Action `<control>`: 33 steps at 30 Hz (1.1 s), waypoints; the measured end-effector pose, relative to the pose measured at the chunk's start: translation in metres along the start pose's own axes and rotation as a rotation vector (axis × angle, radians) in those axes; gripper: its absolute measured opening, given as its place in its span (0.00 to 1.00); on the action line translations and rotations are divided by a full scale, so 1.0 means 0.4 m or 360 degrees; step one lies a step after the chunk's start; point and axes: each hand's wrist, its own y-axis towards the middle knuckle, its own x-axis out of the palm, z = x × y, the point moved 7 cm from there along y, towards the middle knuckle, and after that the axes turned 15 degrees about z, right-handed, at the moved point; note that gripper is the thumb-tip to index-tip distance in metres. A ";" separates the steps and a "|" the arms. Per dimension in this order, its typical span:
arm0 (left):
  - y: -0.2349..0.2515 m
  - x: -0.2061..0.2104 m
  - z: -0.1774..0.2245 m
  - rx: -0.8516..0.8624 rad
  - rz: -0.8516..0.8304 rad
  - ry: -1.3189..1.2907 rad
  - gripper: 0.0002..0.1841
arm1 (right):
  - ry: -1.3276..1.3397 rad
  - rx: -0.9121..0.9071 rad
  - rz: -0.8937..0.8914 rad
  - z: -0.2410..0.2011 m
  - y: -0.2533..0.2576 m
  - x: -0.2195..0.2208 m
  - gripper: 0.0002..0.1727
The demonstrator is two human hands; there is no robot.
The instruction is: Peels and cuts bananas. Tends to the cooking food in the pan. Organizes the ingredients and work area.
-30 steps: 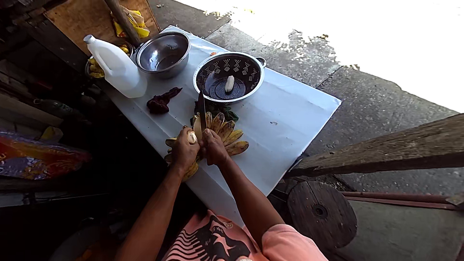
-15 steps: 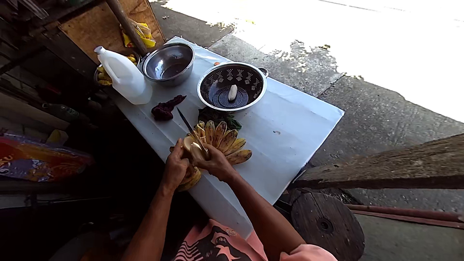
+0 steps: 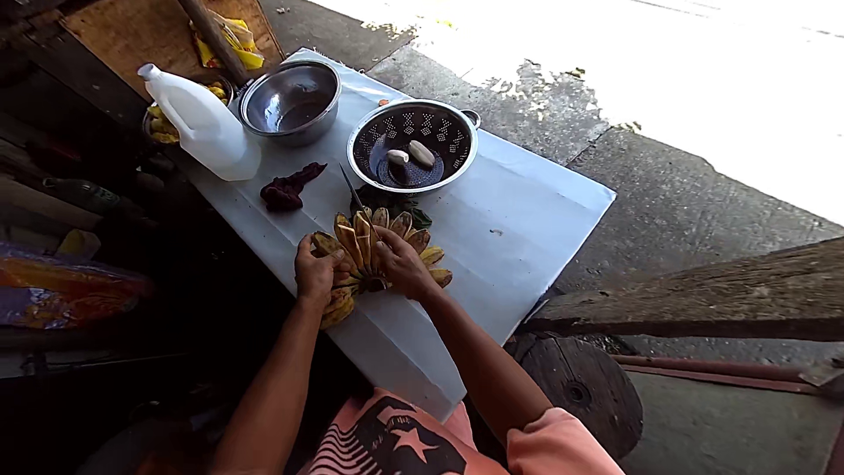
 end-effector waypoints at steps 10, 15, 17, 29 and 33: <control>0.042 0.001 0.002 0.0132 -0.0295 0.0023 0.35 | -0.1510 -0.0578 0.0036 -0.038 -0.101 0.028 0.24; 0.051 -0.014 -0.006 0.0177 -0.0211 0.0058 0.30 | -0.0886 -0.0333 0.0024 -0.020 -0.020 0.127 0.25; 0.050 -0.012 -0.004 0.0161 -0.0131 -0.0013 0.30 | -0.0299 -0.0082 -0.0038 0.017 -0.008 0.149 0.25; -0.005 -0.008 0.023 0.0588 0.0075 0.0701 0.28 | 0.0761 0.0530 -0.0060 0.062 0.002 0.163 0.24; -0.063 -0.013 0.026 0.0813 -0.0025 0.0838 0.31 | 0.0749 0.0482 -0.0007 0.052 -0.022 0.112 0.22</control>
